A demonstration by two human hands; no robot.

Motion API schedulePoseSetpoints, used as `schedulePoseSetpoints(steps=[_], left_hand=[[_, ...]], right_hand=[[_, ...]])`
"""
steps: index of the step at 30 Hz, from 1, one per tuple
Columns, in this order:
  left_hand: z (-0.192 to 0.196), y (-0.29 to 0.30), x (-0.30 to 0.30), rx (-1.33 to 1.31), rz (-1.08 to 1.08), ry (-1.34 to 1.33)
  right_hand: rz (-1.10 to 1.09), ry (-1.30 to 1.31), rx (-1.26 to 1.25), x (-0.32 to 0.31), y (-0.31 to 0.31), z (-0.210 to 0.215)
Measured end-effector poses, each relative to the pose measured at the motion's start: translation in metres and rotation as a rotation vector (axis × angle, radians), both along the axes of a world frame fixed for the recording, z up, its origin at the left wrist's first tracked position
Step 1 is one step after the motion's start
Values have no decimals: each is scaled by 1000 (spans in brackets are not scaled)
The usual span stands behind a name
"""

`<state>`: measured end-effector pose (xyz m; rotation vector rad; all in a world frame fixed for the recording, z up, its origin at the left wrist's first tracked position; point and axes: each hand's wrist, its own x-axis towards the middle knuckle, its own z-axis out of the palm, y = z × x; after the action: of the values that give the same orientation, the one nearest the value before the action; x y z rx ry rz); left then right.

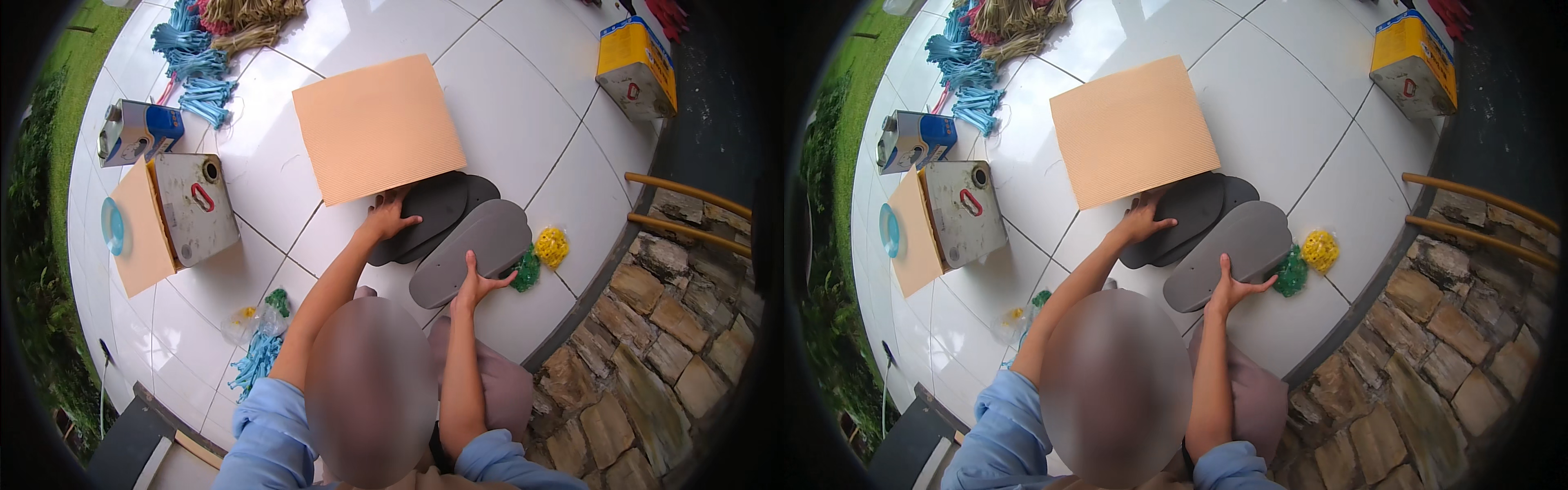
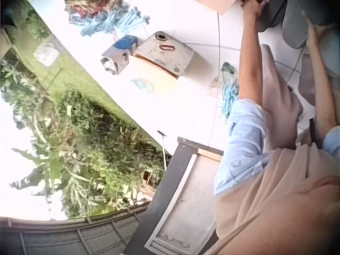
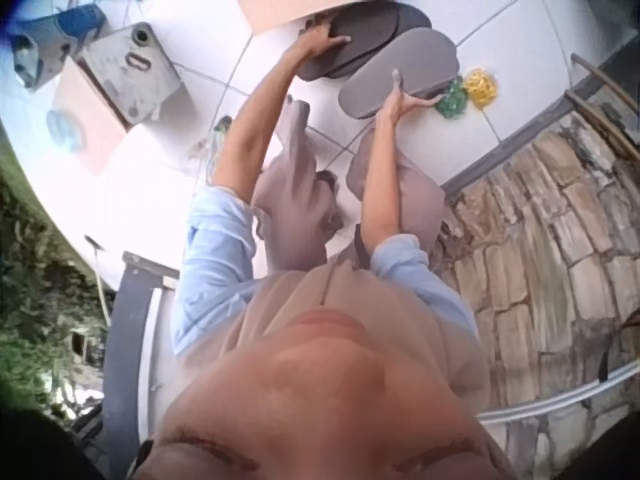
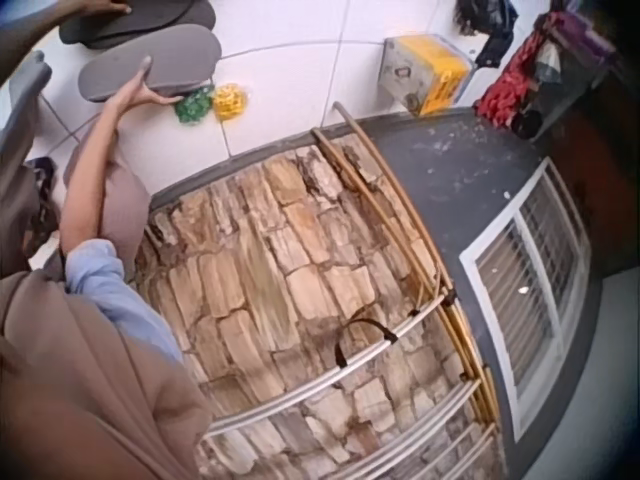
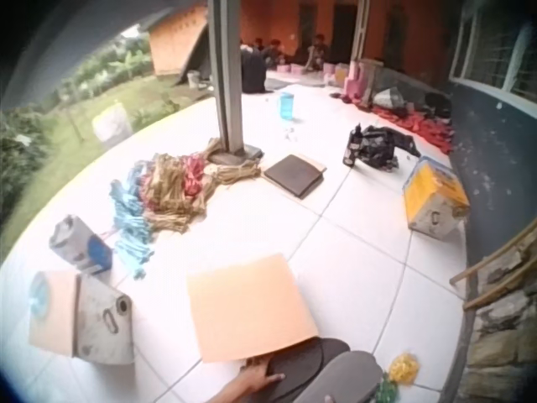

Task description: The person organizes a bundle of blue straps and applies adhesive to the ends of individual straps using a small tool.

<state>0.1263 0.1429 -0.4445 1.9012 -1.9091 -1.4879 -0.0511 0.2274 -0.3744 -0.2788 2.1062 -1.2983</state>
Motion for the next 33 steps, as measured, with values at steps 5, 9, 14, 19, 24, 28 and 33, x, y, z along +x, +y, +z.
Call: schedulePoseSetpoints(steps=[5, 9, 14, 19, 24, 28, 33], left_hand=[[-16, -5, 20, -17, 38, 231], [-13, -14, 26, -45, 78, 109], [-1, -29, 27, 101, 105, 210], [-13, -30, 26, 125, 67, 179], [-35, -26, 17, 199, 261, 614], [-10, -41, 9, 397, 215, 692], [25, -33, 7, 126, -88, 476]], right_hand=[[93, -370, -61, -7, -12, -14], [201, -375, -63, -7, -32, -33], [184, -195, -48, -32, -25, -29], [69, -294, -159, -62, -11, -10], [50, -736, -188, 21, -29, -15], [184, -466, -233, 48, -35, -31], [119, -372, -1, 34, -34, -34]])
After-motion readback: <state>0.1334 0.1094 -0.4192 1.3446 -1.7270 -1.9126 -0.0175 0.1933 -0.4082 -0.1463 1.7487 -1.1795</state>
